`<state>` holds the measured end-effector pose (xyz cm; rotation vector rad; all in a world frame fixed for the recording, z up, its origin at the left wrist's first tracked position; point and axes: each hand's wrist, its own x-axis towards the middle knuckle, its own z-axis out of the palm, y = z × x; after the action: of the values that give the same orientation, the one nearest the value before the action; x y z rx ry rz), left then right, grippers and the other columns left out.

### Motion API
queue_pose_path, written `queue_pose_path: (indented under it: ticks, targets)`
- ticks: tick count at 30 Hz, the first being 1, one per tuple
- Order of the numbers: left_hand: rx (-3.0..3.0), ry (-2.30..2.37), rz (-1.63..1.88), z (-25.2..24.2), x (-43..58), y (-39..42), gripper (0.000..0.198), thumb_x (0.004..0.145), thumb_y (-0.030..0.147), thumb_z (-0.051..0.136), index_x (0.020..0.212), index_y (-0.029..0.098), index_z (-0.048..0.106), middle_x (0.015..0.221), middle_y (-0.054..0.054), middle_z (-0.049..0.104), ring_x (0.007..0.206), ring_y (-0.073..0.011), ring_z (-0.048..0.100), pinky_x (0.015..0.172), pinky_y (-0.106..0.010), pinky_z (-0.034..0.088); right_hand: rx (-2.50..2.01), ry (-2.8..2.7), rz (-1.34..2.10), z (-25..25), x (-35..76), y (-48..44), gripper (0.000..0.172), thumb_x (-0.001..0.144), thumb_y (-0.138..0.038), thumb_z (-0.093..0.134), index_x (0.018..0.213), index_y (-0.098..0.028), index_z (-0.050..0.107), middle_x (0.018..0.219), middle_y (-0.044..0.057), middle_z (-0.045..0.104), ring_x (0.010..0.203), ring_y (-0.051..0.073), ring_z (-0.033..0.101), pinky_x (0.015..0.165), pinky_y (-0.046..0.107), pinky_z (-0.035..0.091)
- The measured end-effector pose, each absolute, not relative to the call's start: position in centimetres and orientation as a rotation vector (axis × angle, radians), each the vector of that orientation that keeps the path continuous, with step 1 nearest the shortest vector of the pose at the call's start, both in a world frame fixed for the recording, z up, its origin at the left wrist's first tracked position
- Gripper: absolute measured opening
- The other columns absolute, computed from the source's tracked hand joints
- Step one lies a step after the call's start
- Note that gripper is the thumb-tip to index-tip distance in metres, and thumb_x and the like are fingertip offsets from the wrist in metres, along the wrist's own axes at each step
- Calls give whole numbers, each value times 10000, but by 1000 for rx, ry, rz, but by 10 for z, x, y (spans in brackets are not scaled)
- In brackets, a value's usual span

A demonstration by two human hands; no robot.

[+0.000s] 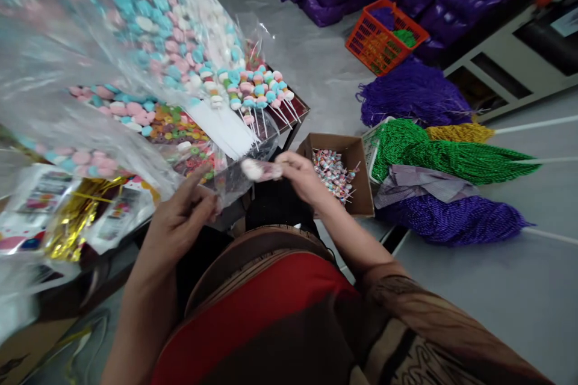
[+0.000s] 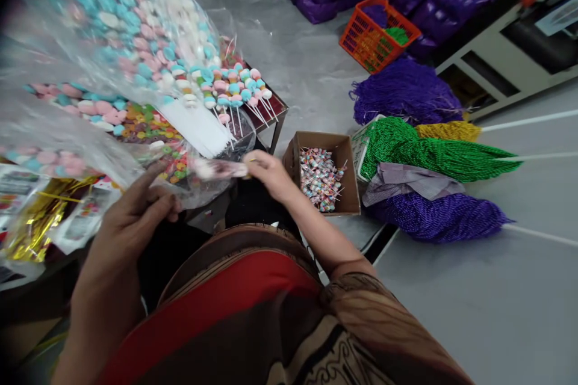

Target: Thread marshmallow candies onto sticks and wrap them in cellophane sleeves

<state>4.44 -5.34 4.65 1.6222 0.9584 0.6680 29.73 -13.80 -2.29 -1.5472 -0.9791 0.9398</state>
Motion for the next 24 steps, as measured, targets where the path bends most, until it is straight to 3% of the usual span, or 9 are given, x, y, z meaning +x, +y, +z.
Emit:
queue_pose_path:
  ticks: [3, 6, 8, 11, 13, 19, 22, 24]
  targets:
    - [1546, 931, 770, 36, 40, -45, 450, 860, 333, 709, 1278, 499, 704, 627, 89, 632, 556, -115, 543, 590, -270, 483, -1791, -786, 672, -54, 362, -173, 229, 821, -430, 597, 748, -214, 618, 705, -60, 662, 704, 84, 635, 714, 200, 529]
    - [1468, 1018, 857, 32, 38, -42, 331, 864, 334, 712, 1166, 454, 772, 594, 87, 612, 562, -109, 524, 595, -273, 460, -2002, -581, 370, -78, 417, -197, 171, 793, -370, 576, 738, -208, 581, 751, -7, 680, 821, 152, 633, 854, 306, 544]
    - [1434, 1035, 837, 31, 37, -44, 302, 862, 337, 719, 1135, 451, 783, 592, 91, 615, 567, -103, 527, 600, -270, 457, -2092, -495, 240, -88, 445, -201, 147, 781, -300, 550, 828, -177, 617, 912, 69, 726, 961, 204, 646, 989, 394, 516]
    - [1399, 1039, 777, 29, 34, -46, 270, 866, 348, 722, 1110, 438, 790, 612, 90, 629, 580, -100, 538, 606, -267, 453, -2174, -420, 105, -96, 467, -192, 360, 753, -210, 520, 1070, -95, 646, 1241, 206, 683, 1210, 266, 603, 1152, 468, 409]
    - [1388, 1045, 774, 25, 31, -44, 256, 859, 364, 727, 1099, 419, 795, 615, 84, 631, 575, -101, 537, 599, -266, 448, -2193, -439, 60, -95, 469, -180, 471, 752, -183, 509, 1192, -68, 629, 1378, 239, 620, 1314, 268, 560, 1195, 458, 372]
    - [1395, 1064, 821, 18, 28, -47, 233, 896, 365, 657, 1083, 378, 794, 583, 54, 599, 526, -133, 520, 528, -283, 431, -2003, -902, 67, -53, 395, -140, 439, 824, -263, 532, 1203, -151, 723, 1258, 148, 741, 1210, 274, 678, 1131, 495, 473]
    - [1462, 1053, 782, 24, 22, -51, 283, 898, 276, 581, 1093, 269, 785, 582, 47, 579, 532, -118, 517, 556, -265, 456, -1838, -1093, 92, -21, 343, -122, 329, 855, -356, 628, 1125, -286, 803, 1098, 89, 807, 1024, 311, 758, 986, 511, 566]
    - [1573, 1085, 791, 29, 6, -45, 326, 907, 241, 534, 1127, 202, 771, 613, 42, 605, 552, -106, 542, 595, -254, 476, -1696, -1207, 51, -8, 316, -107, 274, 856, -400, 683, 1094, -428, 814, 1076, 59, 820, 1008, 341, 769, 965, 536, 565]
